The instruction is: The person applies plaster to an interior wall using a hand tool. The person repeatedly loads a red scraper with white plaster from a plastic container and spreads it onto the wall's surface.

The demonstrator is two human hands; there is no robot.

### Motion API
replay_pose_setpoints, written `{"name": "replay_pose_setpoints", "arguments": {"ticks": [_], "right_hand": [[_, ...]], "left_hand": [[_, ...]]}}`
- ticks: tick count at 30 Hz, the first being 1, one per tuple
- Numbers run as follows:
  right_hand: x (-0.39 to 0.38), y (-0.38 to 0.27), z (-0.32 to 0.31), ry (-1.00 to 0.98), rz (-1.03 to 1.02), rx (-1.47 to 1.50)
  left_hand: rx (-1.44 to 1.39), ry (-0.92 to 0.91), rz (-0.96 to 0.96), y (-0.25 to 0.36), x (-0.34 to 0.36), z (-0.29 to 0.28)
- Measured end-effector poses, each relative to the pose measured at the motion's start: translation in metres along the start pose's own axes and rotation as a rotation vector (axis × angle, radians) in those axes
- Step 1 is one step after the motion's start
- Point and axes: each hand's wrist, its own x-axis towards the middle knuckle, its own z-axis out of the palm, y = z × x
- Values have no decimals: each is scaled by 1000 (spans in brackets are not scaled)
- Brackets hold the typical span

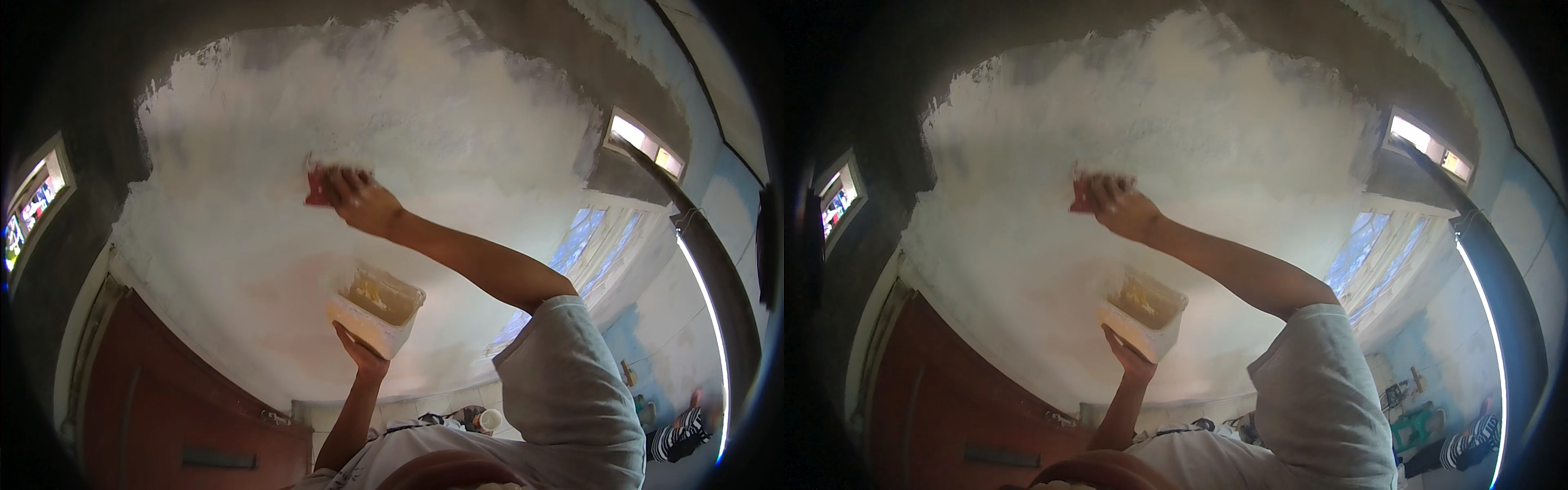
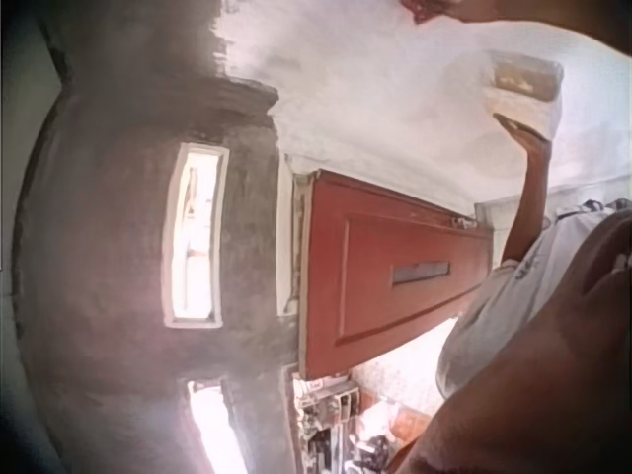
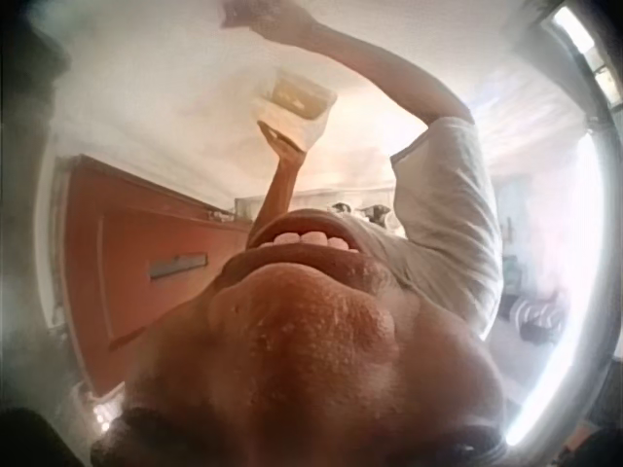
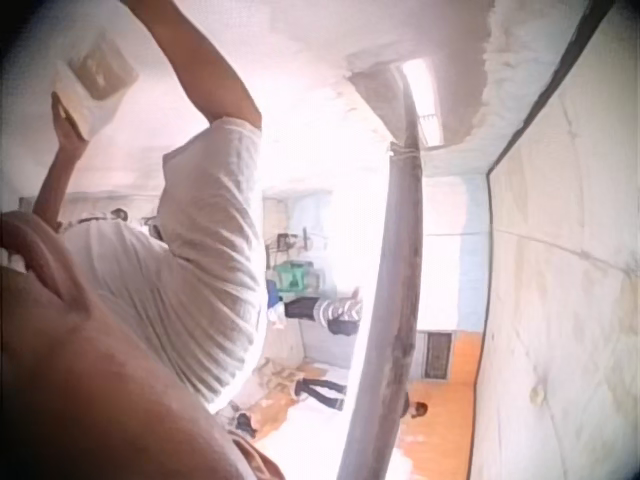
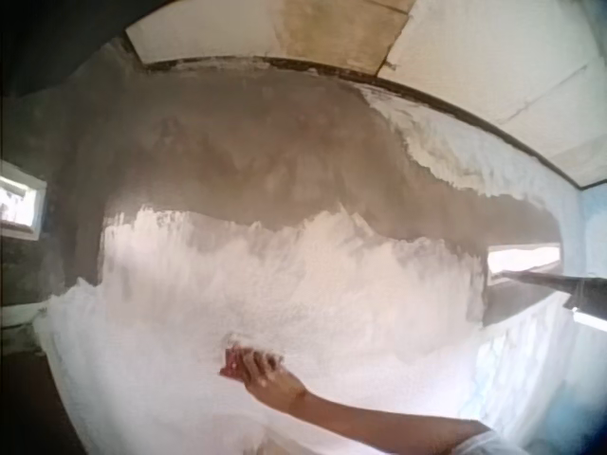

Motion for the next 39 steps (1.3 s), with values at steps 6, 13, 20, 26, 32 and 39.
{"name": "replay_pose_setpoints", "arguments": {"ticks": [6, 13, 20, 26, 32, 39], "right_hand": [[8, 68, -56, 229, 203, 222], [53, 209, -88, 377, 670, -244], [12, -8, 10, 140, 67, -79], [-15, 81, -61, 269, 287, 385], [-24, 234, -110, 438, 904, -185], [-72, 114, -50, 161, 459, -216]], "left_hand": [[76, 8, 90, 33, -26, -2], [60, -71, 132, 33, -22, 5], [162, -110, 45, 6, -4, 2], [92, -5, -27, -1, -11, -7], [88, 14, -54, 2, -15, -12], [106, 2, -185, -18, 0, -5]]}}
